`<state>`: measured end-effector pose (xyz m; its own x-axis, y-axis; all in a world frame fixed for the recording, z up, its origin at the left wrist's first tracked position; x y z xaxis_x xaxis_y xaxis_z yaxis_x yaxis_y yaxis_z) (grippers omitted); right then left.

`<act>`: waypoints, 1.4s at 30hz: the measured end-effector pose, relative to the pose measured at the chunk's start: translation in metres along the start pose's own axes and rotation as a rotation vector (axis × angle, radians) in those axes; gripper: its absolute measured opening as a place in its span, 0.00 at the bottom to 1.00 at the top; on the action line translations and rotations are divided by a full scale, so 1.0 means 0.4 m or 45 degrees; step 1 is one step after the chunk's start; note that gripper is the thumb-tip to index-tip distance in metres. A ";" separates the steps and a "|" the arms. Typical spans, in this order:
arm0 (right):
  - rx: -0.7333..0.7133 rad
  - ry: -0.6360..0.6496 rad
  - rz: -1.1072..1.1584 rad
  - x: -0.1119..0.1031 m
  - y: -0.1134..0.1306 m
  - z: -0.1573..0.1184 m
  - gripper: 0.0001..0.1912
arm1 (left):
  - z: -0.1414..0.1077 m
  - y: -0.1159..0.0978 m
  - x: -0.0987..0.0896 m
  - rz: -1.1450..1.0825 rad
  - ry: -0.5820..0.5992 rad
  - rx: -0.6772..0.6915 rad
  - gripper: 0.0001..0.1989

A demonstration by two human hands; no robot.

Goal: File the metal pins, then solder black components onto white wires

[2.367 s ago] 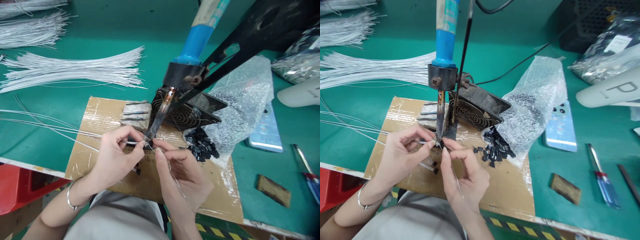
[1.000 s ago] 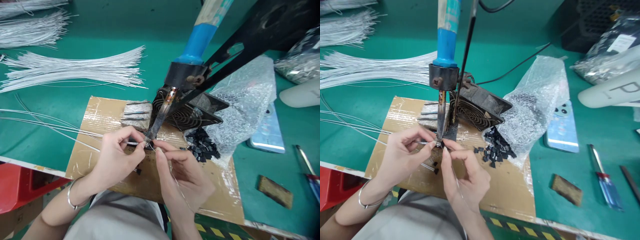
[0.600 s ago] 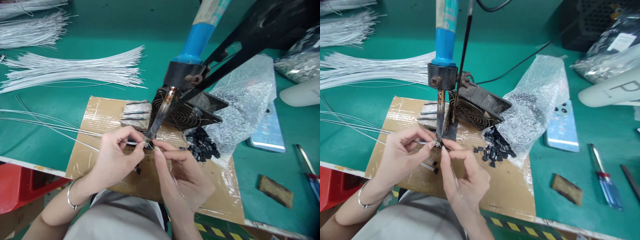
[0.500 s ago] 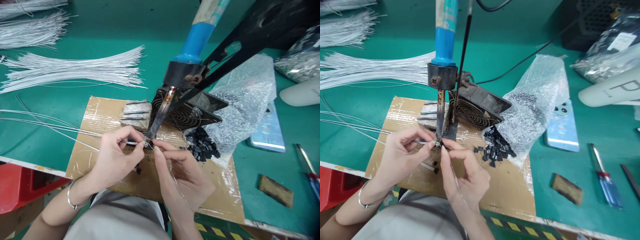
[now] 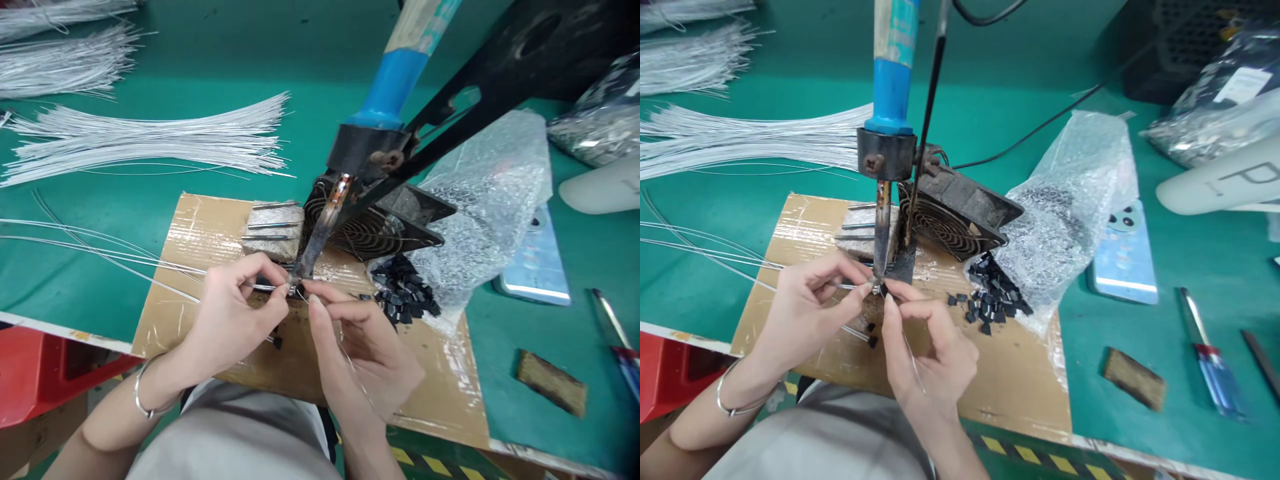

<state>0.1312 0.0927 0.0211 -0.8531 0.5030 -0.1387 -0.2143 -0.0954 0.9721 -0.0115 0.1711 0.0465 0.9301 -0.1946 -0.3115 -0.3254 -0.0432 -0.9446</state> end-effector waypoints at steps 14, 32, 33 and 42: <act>0.499 -0.466 0.201 -0.298 -0.135 0.036 0.32 | -0.076 0.055 -0.046 0.320 0.164 0.211 0.06; 0.449 -0.367 0.016 -0.346 -0.310 0.055 0.30 | 0.436 0.117 -0.318 1.303 0.027 0.666 0.08; 0.446 -0.363 0.011 -0.339 -0.307 0.056 0.30 | 0.437 0.114 -0.320 1.271 0.021 0.679 0.11; 0.321 -0.234 -0.064 -0.319 -0.265 0.103 0.33 | 0.315 0.019 -0.428 0.739 -0.279 0.679 0.08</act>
<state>0.2823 0.0741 -0.0565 -0.7391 0.6509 -0.1732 -0.1095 0.1376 0.9844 -0.1519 0.3274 0.0796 0.6683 0.1562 -0.7273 -0.6923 0.4883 -0.5313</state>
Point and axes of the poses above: each hand's wrist, its own z-axis towards the middle knuckle, its own x-axis out of the palm, y = z × x, the point moved 5 cm from there along z, towards the middle knuckle, and after that the axes turned 2 degrees about -y, right-handed, at the moved point
